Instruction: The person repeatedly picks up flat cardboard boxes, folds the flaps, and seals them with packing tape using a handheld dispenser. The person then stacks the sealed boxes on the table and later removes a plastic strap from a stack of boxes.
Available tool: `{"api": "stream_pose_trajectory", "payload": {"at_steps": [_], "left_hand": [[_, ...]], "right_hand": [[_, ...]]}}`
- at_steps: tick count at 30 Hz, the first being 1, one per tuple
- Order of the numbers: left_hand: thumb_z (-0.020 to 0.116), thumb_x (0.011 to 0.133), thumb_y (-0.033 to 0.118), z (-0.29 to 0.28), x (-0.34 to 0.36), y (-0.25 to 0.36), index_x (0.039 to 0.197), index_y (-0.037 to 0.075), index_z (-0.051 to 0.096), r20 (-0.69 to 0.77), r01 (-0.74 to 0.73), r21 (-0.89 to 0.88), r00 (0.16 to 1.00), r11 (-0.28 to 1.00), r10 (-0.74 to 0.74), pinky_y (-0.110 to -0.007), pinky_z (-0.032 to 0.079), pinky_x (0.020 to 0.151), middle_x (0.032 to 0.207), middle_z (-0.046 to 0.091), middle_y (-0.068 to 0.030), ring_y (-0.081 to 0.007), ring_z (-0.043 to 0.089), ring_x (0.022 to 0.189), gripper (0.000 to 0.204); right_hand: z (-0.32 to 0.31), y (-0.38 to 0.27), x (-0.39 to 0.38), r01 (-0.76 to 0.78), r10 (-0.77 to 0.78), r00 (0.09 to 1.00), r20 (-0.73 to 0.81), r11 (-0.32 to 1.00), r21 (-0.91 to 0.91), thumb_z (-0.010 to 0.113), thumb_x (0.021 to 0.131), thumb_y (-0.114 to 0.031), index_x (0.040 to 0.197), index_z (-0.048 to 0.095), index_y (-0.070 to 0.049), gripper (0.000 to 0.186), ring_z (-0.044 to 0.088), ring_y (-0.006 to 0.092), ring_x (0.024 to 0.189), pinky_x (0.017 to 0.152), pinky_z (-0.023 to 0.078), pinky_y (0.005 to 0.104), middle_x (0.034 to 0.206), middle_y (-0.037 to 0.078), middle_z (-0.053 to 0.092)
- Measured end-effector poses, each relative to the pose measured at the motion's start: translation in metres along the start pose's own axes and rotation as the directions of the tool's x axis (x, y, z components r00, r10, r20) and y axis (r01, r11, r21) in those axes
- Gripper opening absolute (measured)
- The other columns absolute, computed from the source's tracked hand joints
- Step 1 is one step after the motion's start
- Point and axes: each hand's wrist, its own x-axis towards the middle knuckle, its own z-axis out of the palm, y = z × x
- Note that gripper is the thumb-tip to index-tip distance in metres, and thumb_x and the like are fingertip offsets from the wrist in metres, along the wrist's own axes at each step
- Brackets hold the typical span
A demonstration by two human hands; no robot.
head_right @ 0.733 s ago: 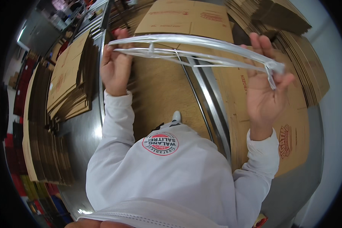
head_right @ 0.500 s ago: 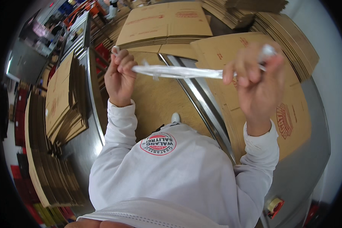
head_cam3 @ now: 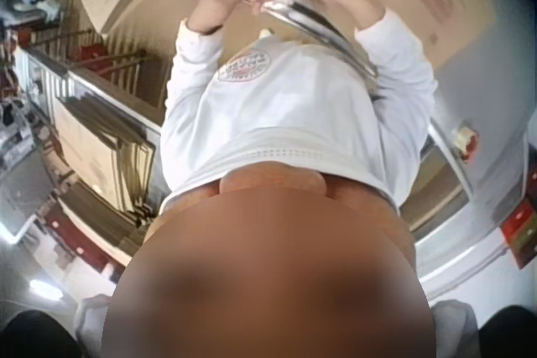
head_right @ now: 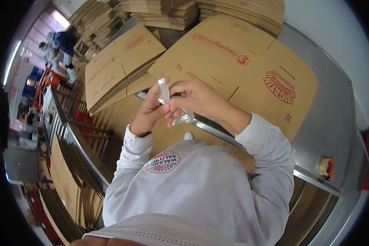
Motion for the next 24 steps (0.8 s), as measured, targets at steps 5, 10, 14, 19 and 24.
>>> {"api": "stream_pose_trajectory", "payload": {"at_steps": [5,10,14,19,24], "left_hand": [[0.048,0.083,-0.009,-0.032,0.022,-0.034,0.132,0.011,0.03,-0.126,-0.087,-0.143,0.99,0.986,0.069,-0.024,0.049,0.068,0.094,0.062,-0.0108,-0.0165,0.063,0.087,0.056],[0.043,0.085,-0.004,-0.064,0.039,-0.036,0.127,0.009,0.032,-0.1,0.04,-0.439,0.991,0.897,-0.094,-0.028,0.051,0.065,0.092,0.064,-0.0178,-0.0208,0.064,0.076,0.046],[0.045,0.089,-0.002,-0.056,0.06,-0.04,0.124,0.001,0.047,0.042,0.228,-0.432,0.972,0.873,-0.233,-0.03,0.052,0.063,0.086,0.064,-0.0162,-0.0197,0.065,0.068,0.036],[0.054,0.091,0.002,-0.032,0.079,-0.086,0.115,0.003,0.061,-0.105,0.128,-0.255,0.982,0.958,-0.159,-0.026,0.048,0.081,0.101,0.065,-0.0074,-0.0139,0.061,0.088,0.025],[0.058,0.093,0.009,-0.029,0.106,-0.1,0.117,0.002,0.059,-0.144,-0.026,0.033,0.989,0.999,0.031,-0.026,0.044,0.09,0.124,0.055,-0.0065,-0.0136,0.054,0.107,0.025]], "right_hand": [[-0.018,0.015,0.018,0.042,-0.042,0.999,0.012,0.866,-0.499,0.068,0.082,-0.002,0.097,0.062,0.006,0.017,0.055,0.0116,0.088,0.077,0.045,0.0261,0.101,0.005,0.056],[-0.009,0.007,0.028,-0.105,-0.136,0.963,-0.232,0.603,-0.791,0.059,0.085,-0.007,0.094,0.063,0.0,0.012,0.051,0.0205,0.094,0.079,0.043,0.0279,0.1,0.009,0.051],[-0.019,0.026,0.028,0.003,-0.552,0.834,-0.031,0.061,-0.998,0.061,0.079,-0.007,0.093,0.064,-0.002,0.016,0.053,0.0242,0.1,0.082,0.045,0.0312,0.108,0.009,0.054],[-0.03,0.016,-0.009,0.128,-0.719,0.694,-0.018,0.148,-0.981,0.066,0.07,-0.003,0.085,0.069,-0.004,0.015,0.056,0.0224,0.095,0.078,0.046,0.0313,0.101,0.008,0.061],[-0.048,-0.018,-0.102,0.184,-0.729,0.422,-0.539,0.651,-0.736,0.06,0.083,0.003,0.094,0.07,-0.003,0.017,0.061,0.0157,0.084,0.072,0.048,0.028,0.097,0.009,0.066]]}}
